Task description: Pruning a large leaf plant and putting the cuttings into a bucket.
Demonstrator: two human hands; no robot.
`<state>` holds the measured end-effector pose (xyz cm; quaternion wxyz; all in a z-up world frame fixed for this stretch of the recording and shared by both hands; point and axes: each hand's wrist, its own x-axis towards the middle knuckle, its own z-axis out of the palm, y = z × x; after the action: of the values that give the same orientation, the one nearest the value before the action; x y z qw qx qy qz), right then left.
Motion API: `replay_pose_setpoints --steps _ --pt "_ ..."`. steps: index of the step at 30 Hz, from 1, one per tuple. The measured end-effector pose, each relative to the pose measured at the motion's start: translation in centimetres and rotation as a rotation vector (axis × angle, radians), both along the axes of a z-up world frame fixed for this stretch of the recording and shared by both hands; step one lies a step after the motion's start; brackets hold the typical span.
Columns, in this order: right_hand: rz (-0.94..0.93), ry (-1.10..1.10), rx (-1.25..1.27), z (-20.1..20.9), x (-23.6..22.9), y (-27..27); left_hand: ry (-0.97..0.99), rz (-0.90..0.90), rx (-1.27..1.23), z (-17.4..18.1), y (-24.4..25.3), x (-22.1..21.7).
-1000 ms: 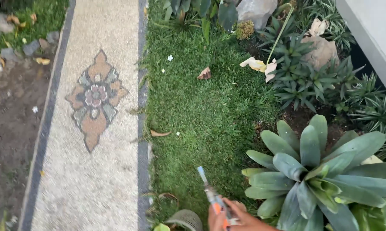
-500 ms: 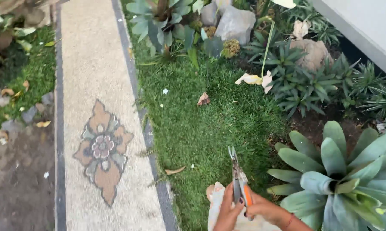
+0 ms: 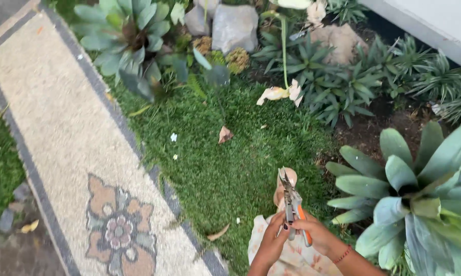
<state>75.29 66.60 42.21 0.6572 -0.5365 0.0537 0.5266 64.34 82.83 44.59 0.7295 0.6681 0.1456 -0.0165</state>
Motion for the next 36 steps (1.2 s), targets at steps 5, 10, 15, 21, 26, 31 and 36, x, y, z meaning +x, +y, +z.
replay_pose_setpoints --steps 5,10,15,21,26,31,36 --pt "-0.082 0.048 -0.070 -0.4 11.6 4.7 0.108 -0.031 -0.081 -4.5 4.7 11.5" --pt "-0.158 0.196 -0.044 -1.8 22.9 10.0 0.322 0.069 -0.181 -5.1 9.8 23.6" --pt "-0.232 0.294 0.004 0.7 32.9 13.7 0.396 0.239 -0.234 -5.0 14.5 33.5" --pt "-0.234 0.266 -0.009 2.7 39.7 17.7 0.440 0.336 -0.261 -7.7 20.6 41.6" --pt "-0.324 0.275 -0.032 -0.4 45.8 23.7 0.447 0.279 -0.141 -13.4 27.6 50.1" --pt "-0.461 0.368 -0.210 -1.8 55.6 34.0 0.464 0.126 -0.115 -17.2 36.8 62.2" --pt "-0.586 0.423 -0.044 -6.0 61.1 41.9 0.342 -0.029 0.082 -20.4 43.3 71.3"
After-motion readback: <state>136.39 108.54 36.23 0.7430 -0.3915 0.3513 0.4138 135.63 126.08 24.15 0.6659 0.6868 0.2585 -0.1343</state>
